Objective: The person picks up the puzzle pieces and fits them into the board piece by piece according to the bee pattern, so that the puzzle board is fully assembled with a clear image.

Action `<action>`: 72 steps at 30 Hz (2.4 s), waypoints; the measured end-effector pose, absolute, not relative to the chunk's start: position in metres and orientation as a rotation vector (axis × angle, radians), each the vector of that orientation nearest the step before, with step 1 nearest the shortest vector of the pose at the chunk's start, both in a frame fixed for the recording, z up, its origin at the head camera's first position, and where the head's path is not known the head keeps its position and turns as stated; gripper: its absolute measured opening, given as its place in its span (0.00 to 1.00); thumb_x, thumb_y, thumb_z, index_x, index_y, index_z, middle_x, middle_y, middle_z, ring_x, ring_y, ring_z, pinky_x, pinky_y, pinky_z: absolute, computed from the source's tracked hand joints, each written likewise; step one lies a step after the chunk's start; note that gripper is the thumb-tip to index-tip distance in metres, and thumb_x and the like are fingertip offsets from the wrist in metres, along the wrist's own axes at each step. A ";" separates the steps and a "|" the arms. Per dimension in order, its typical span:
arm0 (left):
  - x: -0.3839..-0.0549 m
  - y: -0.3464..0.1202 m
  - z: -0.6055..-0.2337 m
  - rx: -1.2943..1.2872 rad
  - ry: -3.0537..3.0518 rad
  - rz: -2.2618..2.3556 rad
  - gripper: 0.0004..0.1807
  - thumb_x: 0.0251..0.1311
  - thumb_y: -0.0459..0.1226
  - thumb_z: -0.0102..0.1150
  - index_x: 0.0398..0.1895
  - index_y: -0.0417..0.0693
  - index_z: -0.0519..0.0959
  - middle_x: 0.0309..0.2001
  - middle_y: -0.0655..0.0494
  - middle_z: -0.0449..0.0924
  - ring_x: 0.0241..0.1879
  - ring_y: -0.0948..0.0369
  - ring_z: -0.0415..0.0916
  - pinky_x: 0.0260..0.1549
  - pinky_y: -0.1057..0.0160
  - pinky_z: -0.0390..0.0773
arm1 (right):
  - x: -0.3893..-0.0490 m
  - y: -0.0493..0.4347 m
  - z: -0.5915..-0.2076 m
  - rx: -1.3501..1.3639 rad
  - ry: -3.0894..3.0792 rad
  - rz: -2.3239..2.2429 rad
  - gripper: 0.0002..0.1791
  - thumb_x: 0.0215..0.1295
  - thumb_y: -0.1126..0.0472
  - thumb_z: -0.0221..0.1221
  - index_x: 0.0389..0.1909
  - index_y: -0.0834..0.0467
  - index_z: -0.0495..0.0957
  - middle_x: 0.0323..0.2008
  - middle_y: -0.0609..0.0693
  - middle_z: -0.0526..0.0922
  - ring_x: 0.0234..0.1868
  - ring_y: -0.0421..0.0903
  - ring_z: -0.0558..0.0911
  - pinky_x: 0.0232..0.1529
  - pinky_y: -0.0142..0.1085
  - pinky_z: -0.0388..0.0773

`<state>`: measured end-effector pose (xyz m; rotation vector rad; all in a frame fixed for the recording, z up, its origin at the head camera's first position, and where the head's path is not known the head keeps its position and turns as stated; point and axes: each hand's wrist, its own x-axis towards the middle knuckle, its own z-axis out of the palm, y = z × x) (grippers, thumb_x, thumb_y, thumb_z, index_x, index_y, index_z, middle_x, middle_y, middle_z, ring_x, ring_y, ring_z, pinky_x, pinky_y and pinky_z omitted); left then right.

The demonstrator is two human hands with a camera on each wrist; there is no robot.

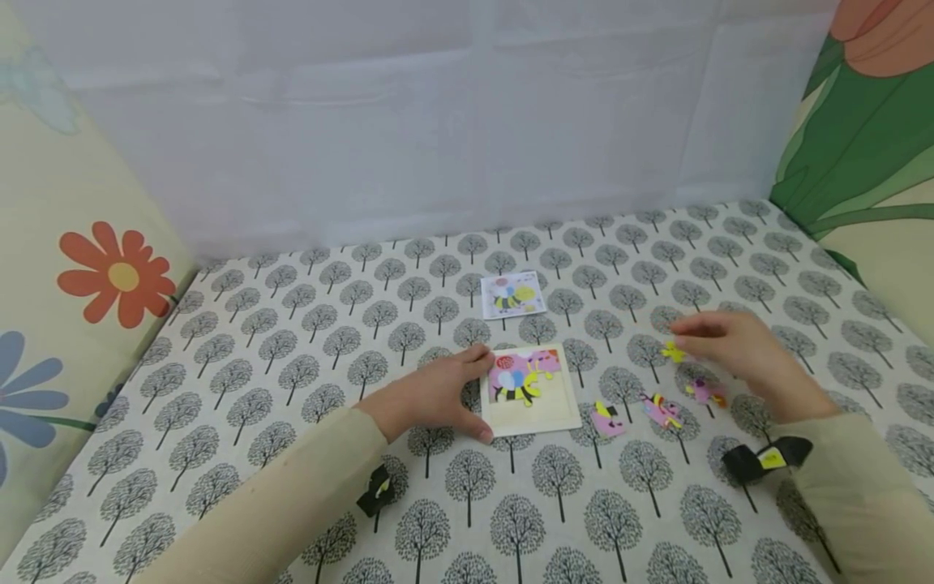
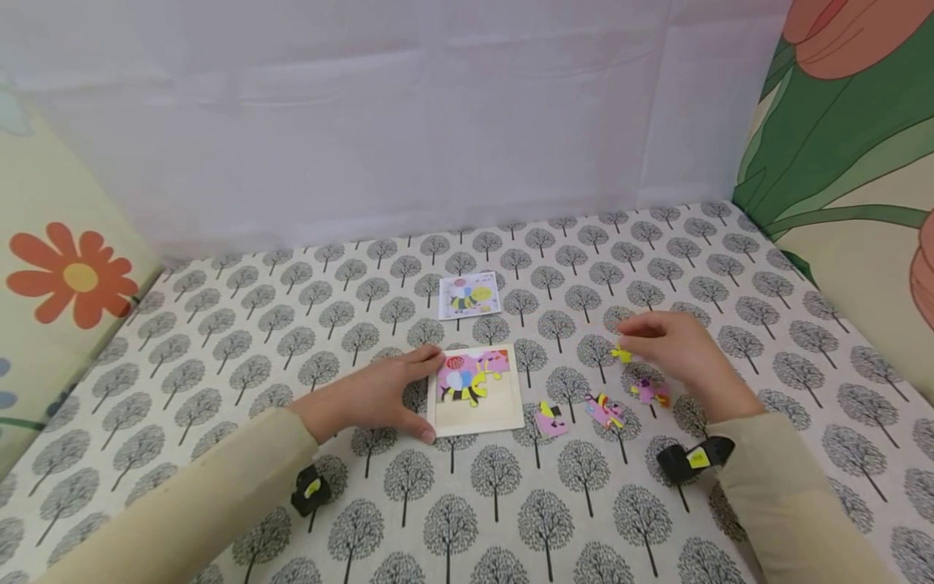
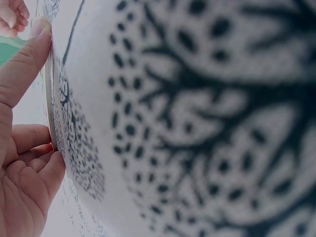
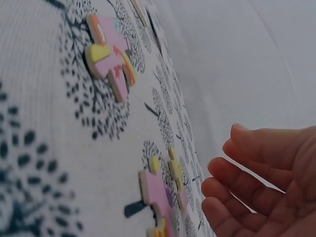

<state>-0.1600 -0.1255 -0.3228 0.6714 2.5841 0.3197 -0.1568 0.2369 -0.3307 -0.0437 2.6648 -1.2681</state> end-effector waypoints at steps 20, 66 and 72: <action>-0.160 -0.126 -0.323 0.679 2.586 0.320 0.61 0.34 0.58 0.71 0.72 0.50 0.50 0.74 0.53 0.39 0.71 0.50 0.45 0.69 0.53 0.49 | -0.161 0.245 -0.338 -0.011 2.635 -1.170 0.29 0.63 0.54 0.57 0.62 0.64 0.66 0.59 0.67 0.69 0.57 0.62 0.70 0.55 0.56 0.69; -0.160 -0.125 -0.322 0.659 2.580 0.315 0.61 0.34 0.58 0.71 0.72 0.50 0.49 0.74 0.54 0.38 0.71 0.50 0.43 0.69 0.53 0.47 | -0.169 0.235 -0.337 -0.021 2.704 -1.003 0.15 0.55 0.65 0.62 0.41 0.63 0.68 0.43 0.63 0.70 0.36 0.53 0.73 0.30 0.38 0.74; -0.159 -0.125 -0.320 0.656 2.577 0.315 0.60 0.35 0.57 0.71 0.72 0.50 0.49 0.74 0.54 0.38 0.71 0.50 0.43 0.69 0.53 0.47 | -0.167 0.237 -0.337 0.032 2.677 -1.046 0.13 0.60 0.66 0.57 0.46 0.62 0.71 0.44 0.63 0.72 0.36 0.51 0.75 0.30 0.36 0.75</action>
